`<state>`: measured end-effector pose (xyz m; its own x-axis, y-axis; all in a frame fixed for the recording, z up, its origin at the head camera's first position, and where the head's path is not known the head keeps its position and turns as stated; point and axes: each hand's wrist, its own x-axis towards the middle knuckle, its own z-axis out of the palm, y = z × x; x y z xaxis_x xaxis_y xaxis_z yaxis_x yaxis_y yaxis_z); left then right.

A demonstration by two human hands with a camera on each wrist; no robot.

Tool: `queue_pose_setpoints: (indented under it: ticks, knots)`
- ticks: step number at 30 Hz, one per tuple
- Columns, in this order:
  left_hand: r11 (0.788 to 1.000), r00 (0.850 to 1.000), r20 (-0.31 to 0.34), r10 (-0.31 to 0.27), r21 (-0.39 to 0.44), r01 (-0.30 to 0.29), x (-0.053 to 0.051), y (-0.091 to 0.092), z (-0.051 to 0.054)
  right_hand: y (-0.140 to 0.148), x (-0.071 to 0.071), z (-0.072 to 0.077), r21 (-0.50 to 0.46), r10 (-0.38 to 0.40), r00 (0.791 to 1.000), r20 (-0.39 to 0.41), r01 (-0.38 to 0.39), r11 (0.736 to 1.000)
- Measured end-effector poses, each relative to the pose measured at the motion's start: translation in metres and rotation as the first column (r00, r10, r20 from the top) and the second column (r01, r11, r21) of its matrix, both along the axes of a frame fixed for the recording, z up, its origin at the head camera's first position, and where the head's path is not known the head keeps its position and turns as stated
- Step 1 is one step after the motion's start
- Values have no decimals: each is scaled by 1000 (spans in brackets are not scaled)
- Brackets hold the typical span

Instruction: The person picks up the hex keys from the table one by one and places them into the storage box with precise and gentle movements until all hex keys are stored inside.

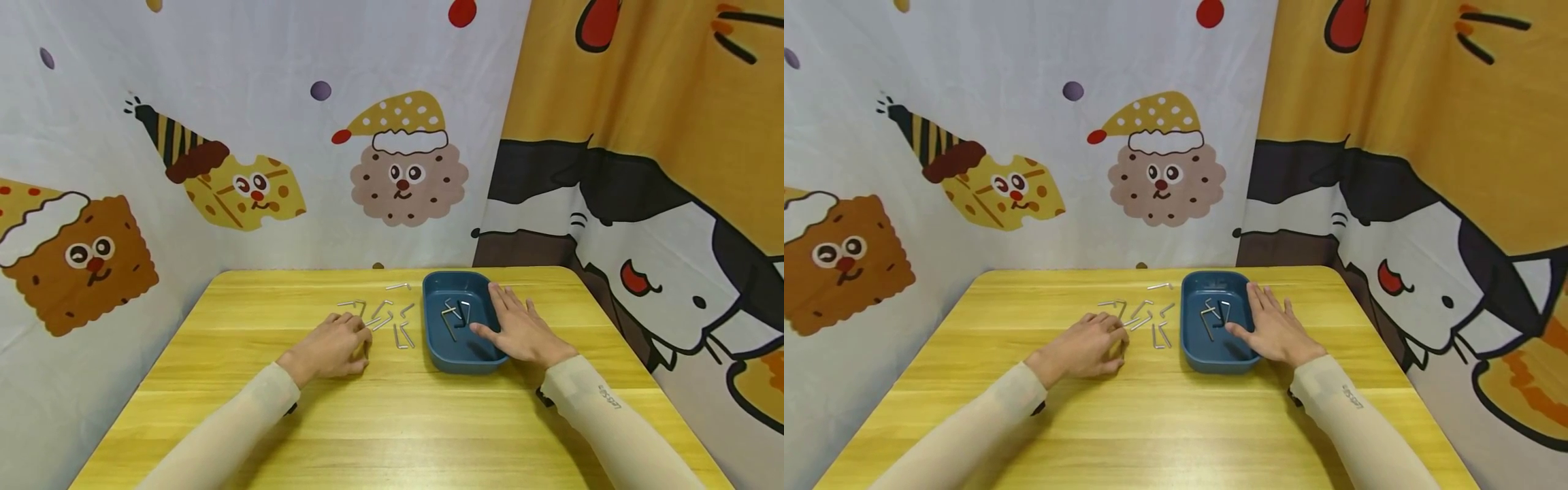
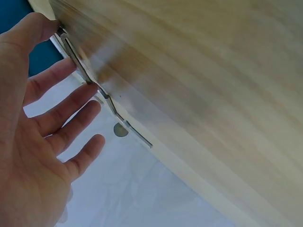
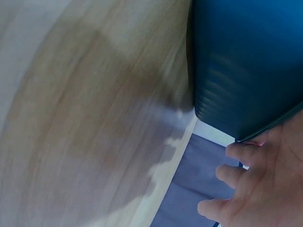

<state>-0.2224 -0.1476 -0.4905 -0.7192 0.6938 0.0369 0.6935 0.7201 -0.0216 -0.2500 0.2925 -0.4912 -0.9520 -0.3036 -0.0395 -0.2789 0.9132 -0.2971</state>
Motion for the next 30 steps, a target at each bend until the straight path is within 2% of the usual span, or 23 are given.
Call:
queue_pose_setpoints:
  ticks: [10,21,24,30]
  knots:
    - [999,993,-117,-26,24,29,-4,4,-6,1,2,-2,-15,-6,1000,-9,6,1000]
    - [995,972,-227,-57,65,73,-8,21,1,0,2,-1,-24,-9,1000,-9,8,1000]
    - [995,968,-245,-54,69,73,-10,27,3,-1,2,-1,-24,-9,1000,-7,9,1000]
    - [994,969,-245,-42,87,65,-15,40,8,0,1,-2,-19,-6,1000,-5,6,1000]
